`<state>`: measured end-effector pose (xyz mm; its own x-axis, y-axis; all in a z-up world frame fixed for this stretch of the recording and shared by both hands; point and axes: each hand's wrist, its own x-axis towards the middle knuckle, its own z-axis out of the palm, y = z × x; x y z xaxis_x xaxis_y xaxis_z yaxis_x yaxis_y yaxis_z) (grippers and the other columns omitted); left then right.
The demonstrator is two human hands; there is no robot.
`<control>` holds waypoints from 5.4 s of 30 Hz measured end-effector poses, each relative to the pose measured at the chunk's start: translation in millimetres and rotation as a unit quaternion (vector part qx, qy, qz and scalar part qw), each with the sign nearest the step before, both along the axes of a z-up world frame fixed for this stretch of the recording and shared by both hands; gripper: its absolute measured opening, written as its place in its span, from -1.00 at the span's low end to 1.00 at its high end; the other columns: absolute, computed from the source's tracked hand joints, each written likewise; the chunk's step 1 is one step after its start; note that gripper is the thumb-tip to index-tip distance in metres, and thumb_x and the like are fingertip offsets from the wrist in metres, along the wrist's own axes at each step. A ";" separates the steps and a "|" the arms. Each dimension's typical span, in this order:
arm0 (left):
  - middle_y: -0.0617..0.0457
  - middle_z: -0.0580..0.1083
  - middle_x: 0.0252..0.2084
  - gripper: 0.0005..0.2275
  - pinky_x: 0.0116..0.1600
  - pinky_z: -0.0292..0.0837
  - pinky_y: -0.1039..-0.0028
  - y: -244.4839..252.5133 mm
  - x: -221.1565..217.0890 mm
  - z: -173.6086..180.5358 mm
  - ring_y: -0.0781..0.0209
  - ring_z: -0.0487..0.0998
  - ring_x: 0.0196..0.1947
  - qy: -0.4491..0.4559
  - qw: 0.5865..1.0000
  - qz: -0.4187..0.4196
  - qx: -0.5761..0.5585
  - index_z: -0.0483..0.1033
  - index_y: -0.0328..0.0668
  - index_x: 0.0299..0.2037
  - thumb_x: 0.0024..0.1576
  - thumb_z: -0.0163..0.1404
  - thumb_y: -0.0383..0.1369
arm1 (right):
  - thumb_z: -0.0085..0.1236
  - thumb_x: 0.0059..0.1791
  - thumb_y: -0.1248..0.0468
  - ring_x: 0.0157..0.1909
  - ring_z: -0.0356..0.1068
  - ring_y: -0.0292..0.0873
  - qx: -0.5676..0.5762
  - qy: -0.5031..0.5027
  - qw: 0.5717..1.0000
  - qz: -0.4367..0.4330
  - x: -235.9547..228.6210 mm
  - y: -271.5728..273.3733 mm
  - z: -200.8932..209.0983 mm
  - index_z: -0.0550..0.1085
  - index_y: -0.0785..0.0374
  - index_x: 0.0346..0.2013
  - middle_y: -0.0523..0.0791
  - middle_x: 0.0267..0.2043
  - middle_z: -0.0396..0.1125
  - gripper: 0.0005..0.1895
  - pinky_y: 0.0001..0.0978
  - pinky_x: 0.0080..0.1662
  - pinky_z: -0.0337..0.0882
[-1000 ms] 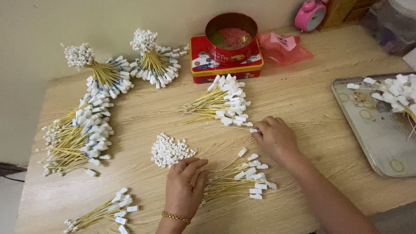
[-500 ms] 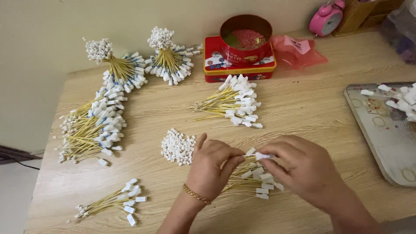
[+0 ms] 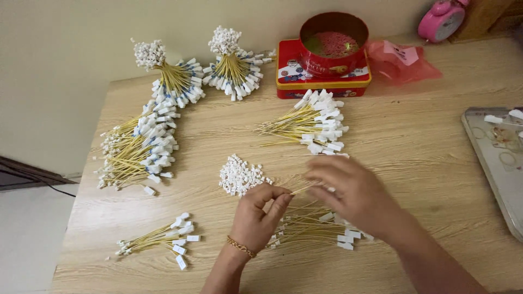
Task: Attaching small white plastic caps to thin wire stems manually.
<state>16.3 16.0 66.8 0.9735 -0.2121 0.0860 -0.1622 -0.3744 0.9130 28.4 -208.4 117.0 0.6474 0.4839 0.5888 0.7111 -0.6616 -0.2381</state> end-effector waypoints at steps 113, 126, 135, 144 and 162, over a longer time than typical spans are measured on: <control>0.09 0.53 -0.18 -0.75 0.02 0.49 0.51 0.2 -12.2 -52.5 0.33 0.53 -0.14 0.177 0.894 0.028 -0.411 0.48 -0.29 0.08 0.20 0.08 -0.58 | 0.26 -0.15 0.27 -0.47 0.44 -0.32 0.157 0.467 0.866 -0.081 -4.3 27.6 -4.8 0.51 0.29 -0.41 -0.13 -0.52 0.47 -0.85 -0.39 -0.36 0.46; 0.15 0.50 -0.24 -0.69 -0.09 0.43 0.58 2.6 -13.7 -46.8 0.41 0.49 -0.21 0.184 0.904 0.027 -0.384 0.46 -0.22 0.12 0.17 0.10 -0.58 | 0.24 -0.14 0.27 -0.46 0.44 -0.30 0.151 0.476 0.864 -0.067 -2.2 23.4 -10.2 0.53 0.29 -0.38 -0.13 -0.50 0.47 -0.86 -0.38 -0.35 0.47; 0.17 0.49 -0.25 -0.71 -0.12 0.43 0.60 0.5 -14.4 -42.6 0.43 0.47 -0.24 0.197 0.903 0.026 -0.381 0.48 -0.22 0.09 0.16 0.10 -0.59 | 0.23 -0.13 0.25 -0.43 0.44 -0.32 0.143 0.505 0.849 -0.060 2.3 18.9 -17.5 0.55 0.27 -0.34 -0.15 -0.47 0.48 -0.84 -0.39 -0.31 0.47; 0.16 0.51 -0.24 -0.73 -0.13 0.44 0.61 -4.2 -15.9 -53.8 0.45 0.48 -0.24 0.168 0.914 0.027 -0.368 0.49 -0.24 0.06 0.16 0.08 -0.60 | 0.20 -0.12 0.26 -0.42 0.45 -0.30 0.148 0.468 0.871 -0.034 -1.5 23.3 -19.0 0.52 0.29 -0.34 -0.14 -0.43 0.46 -0.85 -0.37 -0.33 0.47; 0.05 0.54 -0.28 -0.83 -0.32 0.48 0.46 18.6 -13.0 -22.5 0.22 0.53 -0.46 0.111 0.986 0.048 0.111 0.69 -0.17 -0.13 0.09 0.14 -0.47 | 0.19 -0.04 0.08 0.04 0.36 -0.07 -0.038 0.248 0.923 -0.291 56.1 -34.1 -76.2 0.56 0.17 -0.17 -0.10 -0.02 0.40 -0.73 -0.14 0.05 0.37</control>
<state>3.3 34.6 44.4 0.9796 -0.1067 -0.1705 0.0797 -0.5723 0.8161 84.4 -242.6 40.8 0.9916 -0.0033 0.1290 0.0459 -0.9253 -0.3765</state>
